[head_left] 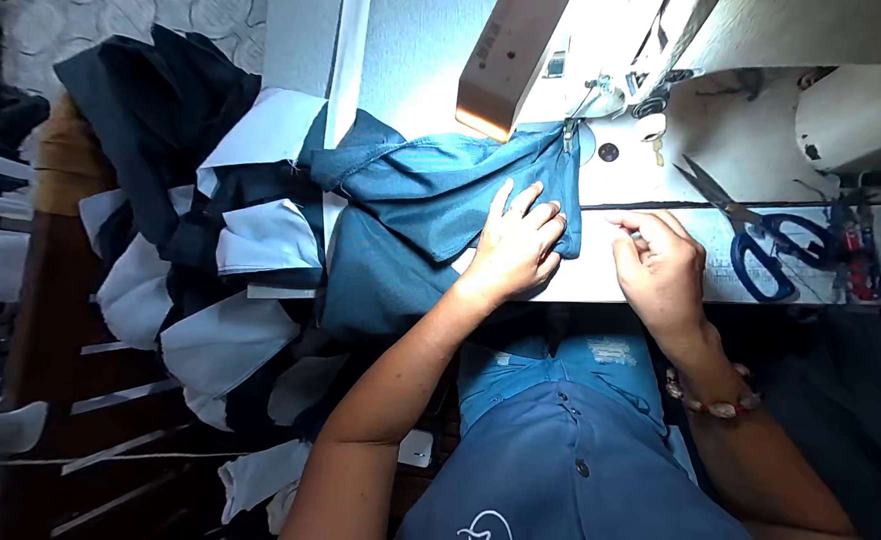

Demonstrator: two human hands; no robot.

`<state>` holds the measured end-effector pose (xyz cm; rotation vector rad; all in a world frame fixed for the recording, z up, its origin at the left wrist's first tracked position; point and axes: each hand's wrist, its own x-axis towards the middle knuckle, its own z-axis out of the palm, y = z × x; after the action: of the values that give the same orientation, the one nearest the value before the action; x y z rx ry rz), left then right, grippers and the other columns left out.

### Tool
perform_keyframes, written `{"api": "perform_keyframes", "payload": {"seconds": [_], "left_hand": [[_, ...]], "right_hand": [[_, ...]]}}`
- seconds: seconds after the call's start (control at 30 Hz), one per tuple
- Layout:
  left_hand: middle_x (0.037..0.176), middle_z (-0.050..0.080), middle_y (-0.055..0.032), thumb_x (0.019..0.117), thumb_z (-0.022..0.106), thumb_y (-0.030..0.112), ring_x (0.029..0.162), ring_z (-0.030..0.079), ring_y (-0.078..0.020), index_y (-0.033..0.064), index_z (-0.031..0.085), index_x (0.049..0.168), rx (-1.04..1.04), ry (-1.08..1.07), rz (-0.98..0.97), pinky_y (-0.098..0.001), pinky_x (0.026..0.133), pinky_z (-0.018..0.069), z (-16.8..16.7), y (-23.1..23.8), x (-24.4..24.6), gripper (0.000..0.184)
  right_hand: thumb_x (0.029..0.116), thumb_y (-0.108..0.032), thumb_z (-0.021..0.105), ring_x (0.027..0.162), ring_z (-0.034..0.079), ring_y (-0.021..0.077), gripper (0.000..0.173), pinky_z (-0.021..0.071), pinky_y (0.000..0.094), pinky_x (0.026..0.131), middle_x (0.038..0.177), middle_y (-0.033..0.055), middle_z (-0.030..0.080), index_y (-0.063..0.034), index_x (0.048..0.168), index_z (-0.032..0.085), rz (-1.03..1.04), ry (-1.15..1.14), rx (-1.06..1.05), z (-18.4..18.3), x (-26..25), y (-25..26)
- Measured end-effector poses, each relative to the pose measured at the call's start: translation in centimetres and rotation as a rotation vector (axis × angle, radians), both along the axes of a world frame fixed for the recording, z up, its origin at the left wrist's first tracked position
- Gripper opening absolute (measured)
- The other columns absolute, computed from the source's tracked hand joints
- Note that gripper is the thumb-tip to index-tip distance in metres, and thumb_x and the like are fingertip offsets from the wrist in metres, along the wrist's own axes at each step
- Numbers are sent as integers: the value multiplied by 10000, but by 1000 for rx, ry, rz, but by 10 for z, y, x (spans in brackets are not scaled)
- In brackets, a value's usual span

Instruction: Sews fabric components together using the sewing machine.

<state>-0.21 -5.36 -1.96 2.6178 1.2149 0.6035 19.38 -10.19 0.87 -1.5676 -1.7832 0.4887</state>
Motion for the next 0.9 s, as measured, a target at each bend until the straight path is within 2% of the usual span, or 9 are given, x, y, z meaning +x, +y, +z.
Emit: {"api": "perform_keyframes", "payload": {"seconds": [0.17,0.27,0.37,0.47,0.53,0.67,0.73,0.8,0.9], "left_hand": [[1266,707,-147,887,590,173,1358,528,-428,51,756,1107,10,-42,23,-678,1160,243,-3,-1,2,301],[1268,707,-140,880,590,165,1363,525,-422,53,756,1117,-8,-51,35,-672,1168,239,-3,-2,3,310],[1302,688,-151,879,582,197,1392,491,-427,52,750,1140,-78,-47,25,-681,1177,207,1,-1,3,343],[1420,618,-118,899,553,369,1469,390,-385,87,704,1286,-290,135,-11,-672,1192,142,26,6,2,503],[1287,696,-118,909,534,355,1383,495,-376,70,766,1135,-303,156,-18,-654,1150,230,44,10,2,431],[912,738,-149,883,598,58,1031,672,-367,19,754,809,20,-47,86,-553,985,410,43,26,9,177],[1032,764,-134,920,570,79,1192,647,-377,27,765,871,23,-77,157,-581,1097,363,28,32,16,208],[1226,729,-121,967,523,126,1355,533,-400,39,774,1034,-74,-56,185,-636,1188,215,18,31,21,274],[1366,670,-105,981,460,158,1442,424,-450,80,761,1133,-40,-53,176,-726,1171,141,1,24,25,346]], "right_hand": [[960,-2,542,1036,611,391,328,500,502,811,1138,211,633,-29,1235,720,89,-235,-4,7,-16,6],[948,11,527,1022,616,386,344,497,493,813,1131,215,641,-17,1232,720,71,-228,5,8,-20,8],[991,-28,554,826,661,295,268,537,406,697,1051,205,678,21,1213,696,48,-158,21,12,-21,12],[1021,-138,589,856,672,351,332,550,473,747,1037,240,676,47,1297,595,21,-86,-53,10,-29,26],[1022,-191,599,887,644,415,420,525,541,759,1019,266,640,39,1360,502,5,-75,-129,4,-35,34],[987,-230,637,965,681,461,508,514,604,812,1025,277,685,36,1392,486,-112,-145,-277,3,-49,60],[1000,-154,604,996,665,490,488,514,624,808,1039,291,669,23,1423,440,-101,-171,-335,7,-51,58],[972,-86,588,972,681,471,496,506,617,819,1010,273,694,10,1439,453,-126,-165,-380,8,-51,60],[958,-33,568,853,676,444,468,519,588,741,920,259,676,28,1413,475,-129,-155,-334,5,-44,54]]}}
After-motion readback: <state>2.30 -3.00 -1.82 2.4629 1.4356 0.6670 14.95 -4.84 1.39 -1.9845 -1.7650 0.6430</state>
